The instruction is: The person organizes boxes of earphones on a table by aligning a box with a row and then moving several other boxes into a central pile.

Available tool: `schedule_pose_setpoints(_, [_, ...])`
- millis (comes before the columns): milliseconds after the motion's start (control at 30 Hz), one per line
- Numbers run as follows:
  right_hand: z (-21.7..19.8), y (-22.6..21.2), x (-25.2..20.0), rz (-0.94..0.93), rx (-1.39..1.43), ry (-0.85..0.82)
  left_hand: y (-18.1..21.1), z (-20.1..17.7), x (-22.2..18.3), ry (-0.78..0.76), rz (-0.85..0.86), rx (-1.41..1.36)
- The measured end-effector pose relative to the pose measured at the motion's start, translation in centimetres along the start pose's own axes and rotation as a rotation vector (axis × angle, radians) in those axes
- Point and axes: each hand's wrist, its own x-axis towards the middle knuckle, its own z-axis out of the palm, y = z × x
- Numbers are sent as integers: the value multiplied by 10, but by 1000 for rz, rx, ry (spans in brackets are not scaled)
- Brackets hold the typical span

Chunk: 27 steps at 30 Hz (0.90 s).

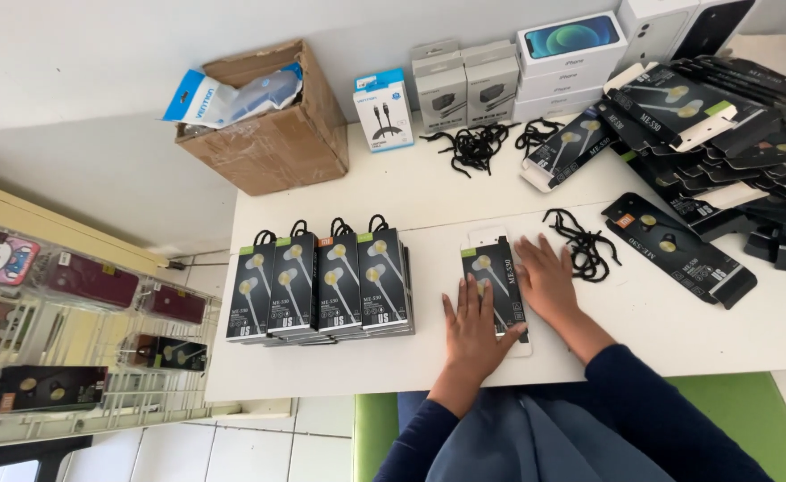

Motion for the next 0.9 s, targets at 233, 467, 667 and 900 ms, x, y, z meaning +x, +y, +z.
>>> schedule_pose_setpoints(233, [-6, -16, -39, -127, 160, 67, -5, 0, 2, 68, -1, -211])
schedule_pose_setpoints(467, [-21, -36, -52, -82, 453, 14, -44, 34, 27, 95, 58, -780])
schedule_pose_setpoints(667, [-12, -28, -45, -133, 271, -12, -74, 70, 40, 384, 32, -397])
schedule_pose_setpoints(900, [-21, -39, -46, -115, 184, -157, -16, 15, 3, 142, 81, -144])
